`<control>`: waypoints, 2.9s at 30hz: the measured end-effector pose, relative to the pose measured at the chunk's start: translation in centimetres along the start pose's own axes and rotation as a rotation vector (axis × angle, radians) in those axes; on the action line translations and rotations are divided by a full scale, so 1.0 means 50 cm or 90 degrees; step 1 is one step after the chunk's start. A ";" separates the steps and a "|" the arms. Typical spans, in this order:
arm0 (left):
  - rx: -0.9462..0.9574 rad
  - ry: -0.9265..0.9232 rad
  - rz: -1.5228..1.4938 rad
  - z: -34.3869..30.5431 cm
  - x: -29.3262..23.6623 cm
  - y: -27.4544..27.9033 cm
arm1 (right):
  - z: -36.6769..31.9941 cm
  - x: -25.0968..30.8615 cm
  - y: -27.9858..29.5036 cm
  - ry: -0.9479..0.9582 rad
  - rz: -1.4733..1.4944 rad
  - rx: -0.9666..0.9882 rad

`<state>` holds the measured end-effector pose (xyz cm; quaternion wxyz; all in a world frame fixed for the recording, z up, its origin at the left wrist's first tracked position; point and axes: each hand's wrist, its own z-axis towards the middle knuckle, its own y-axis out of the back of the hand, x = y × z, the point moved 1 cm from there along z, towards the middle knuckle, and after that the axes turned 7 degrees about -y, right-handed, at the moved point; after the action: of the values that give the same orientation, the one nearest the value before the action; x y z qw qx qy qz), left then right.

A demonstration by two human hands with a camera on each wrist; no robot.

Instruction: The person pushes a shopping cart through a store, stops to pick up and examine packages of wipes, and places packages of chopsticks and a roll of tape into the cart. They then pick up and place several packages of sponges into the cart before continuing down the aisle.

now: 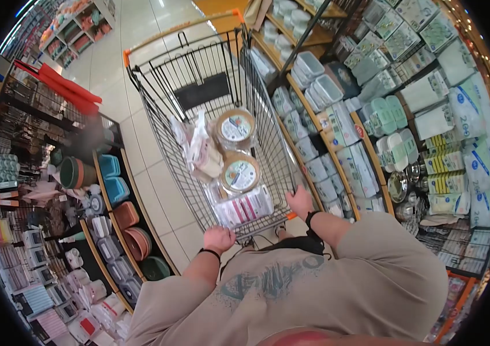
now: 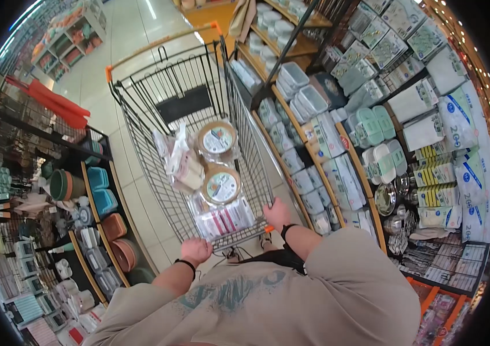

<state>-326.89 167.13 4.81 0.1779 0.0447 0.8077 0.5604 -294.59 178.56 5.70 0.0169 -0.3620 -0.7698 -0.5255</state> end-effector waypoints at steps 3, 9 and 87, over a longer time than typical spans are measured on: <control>-0.005 0.010 -0.011 0.006 0.001 -0.014 | 0.017 0.005 -0.004 0.007 -0.024 0.000; -0.085 -0.026 0.003 0.004 -0.001 -0.009 | 0.010 0.001 -0.001 -0.008 -0.036 0.006; -0.179 0.027 -0.104 -0.010 0.003 -0.071 | 0.044 -0.062 -0.054 0.138 0.000 -0.009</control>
<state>-326.77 165.43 1.63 0.2102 -0.0581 0.7257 0.6526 -293.10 178.20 1.29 0.0974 -0.3029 -0.7600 -0.5667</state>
